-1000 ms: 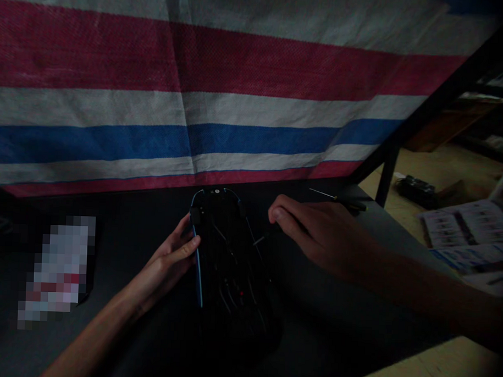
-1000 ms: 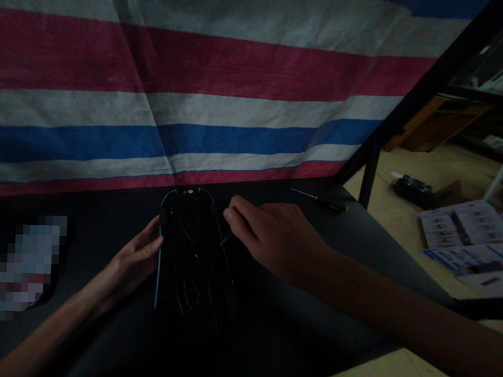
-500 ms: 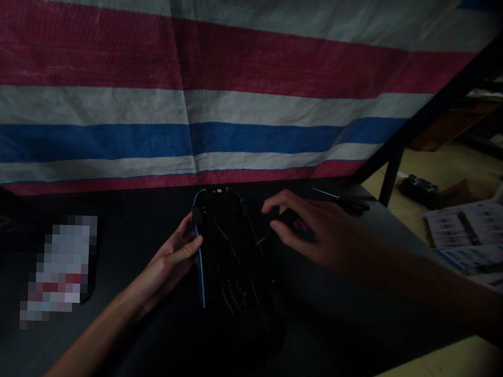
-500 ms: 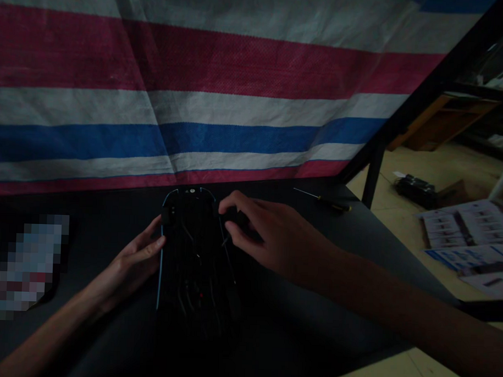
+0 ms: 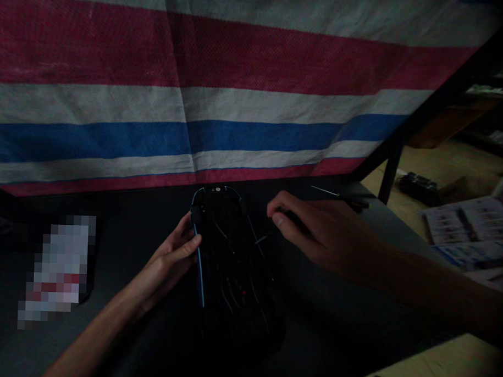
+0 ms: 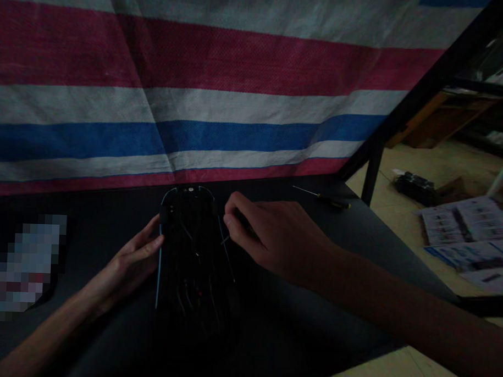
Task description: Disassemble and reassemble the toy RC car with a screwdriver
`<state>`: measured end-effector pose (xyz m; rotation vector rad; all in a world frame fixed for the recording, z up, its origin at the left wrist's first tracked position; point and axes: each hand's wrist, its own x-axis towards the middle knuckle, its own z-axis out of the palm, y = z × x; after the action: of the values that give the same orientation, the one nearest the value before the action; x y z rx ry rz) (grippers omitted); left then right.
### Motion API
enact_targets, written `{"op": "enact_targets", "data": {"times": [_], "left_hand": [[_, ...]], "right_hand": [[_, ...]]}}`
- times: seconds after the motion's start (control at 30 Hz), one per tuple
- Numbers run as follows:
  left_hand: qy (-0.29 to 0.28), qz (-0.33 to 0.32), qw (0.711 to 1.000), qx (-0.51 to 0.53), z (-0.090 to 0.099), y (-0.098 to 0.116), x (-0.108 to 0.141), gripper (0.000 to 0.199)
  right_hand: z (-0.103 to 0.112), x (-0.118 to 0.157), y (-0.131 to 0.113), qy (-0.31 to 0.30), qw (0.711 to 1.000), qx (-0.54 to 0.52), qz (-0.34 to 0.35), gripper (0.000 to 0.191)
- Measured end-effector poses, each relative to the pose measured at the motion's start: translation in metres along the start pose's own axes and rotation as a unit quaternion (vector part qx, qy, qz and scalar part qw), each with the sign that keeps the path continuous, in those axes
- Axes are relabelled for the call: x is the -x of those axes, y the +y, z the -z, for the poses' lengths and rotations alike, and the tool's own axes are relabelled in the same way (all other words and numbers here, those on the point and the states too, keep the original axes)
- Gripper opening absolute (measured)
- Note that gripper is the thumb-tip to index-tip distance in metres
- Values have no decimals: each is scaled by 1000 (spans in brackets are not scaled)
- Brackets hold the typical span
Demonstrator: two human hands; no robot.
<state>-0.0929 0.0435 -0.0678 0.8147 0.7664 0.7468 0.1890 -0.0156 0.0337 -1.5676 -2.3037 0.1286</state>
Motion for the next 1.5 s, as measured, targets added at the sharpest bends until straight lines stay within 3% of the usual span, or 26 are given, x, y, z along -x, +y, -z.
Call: {"op": "enact_targets", "data": {"times": [0.13, 0.3, 0.47, 0.63, 0.7, 0.8, 0.97, 1.13, 1.27, 1.37, 1.43, 1.5], "left_hand": [[-5, -5, 1000, -2, -2, 1, 1, 74], [-12, -4, 1000, -1, -3, 2, 1, 75], [-12, -4, 1000, -5, -4, 2, 2, 73], [-9, -1, 1000, -9, -3, 1, 1, 74], [-9, -3, 1000, -8, -2, 1, 1, 73], [-17, -8, 1000, -10, -2, 1, 1, 73], [-26, -7, 999, -16, 2, 0, 0, 70], [-13, -5, 1000, -20, 1, 0, 1, 72], [-10, -6, 999, -34, -2, 2, 1, 76], [-21, -7, 999, -31, -1, 1, 1, 73], [-17, -8, 999, -28, 0, 0, 1, 73], [-14, -6, 999, -29, 0, 0, 1, 74]], "right_hand": [[1, -2, -1, 1, 999, -20, 41, 23], [3, -2, -3, -7, 1000, 29, 3, 20], [3, -2, -2, -17, 997, -23, 67, 22], [4, -2, -2, -29, 999, 44, 14, 28], [5, -2, -3, -15, 999, 19, 40, 19], [4, -2, -4, -15, 996, -42, 80, 22], [2, 0, -7, -8, 999, -26, 17, 21], [2, 0, -8, -5, 998, -43, 54, 20], [3, -2, -8, -3, 999, 37, -5, 30], [3, -3, -7, 2, 1000, 4, 18, 17], [2, -4, -6, -7, 999, -23, 42, 19], [1, -4, -4, -10, 1000, 10, 21, 19]]}}
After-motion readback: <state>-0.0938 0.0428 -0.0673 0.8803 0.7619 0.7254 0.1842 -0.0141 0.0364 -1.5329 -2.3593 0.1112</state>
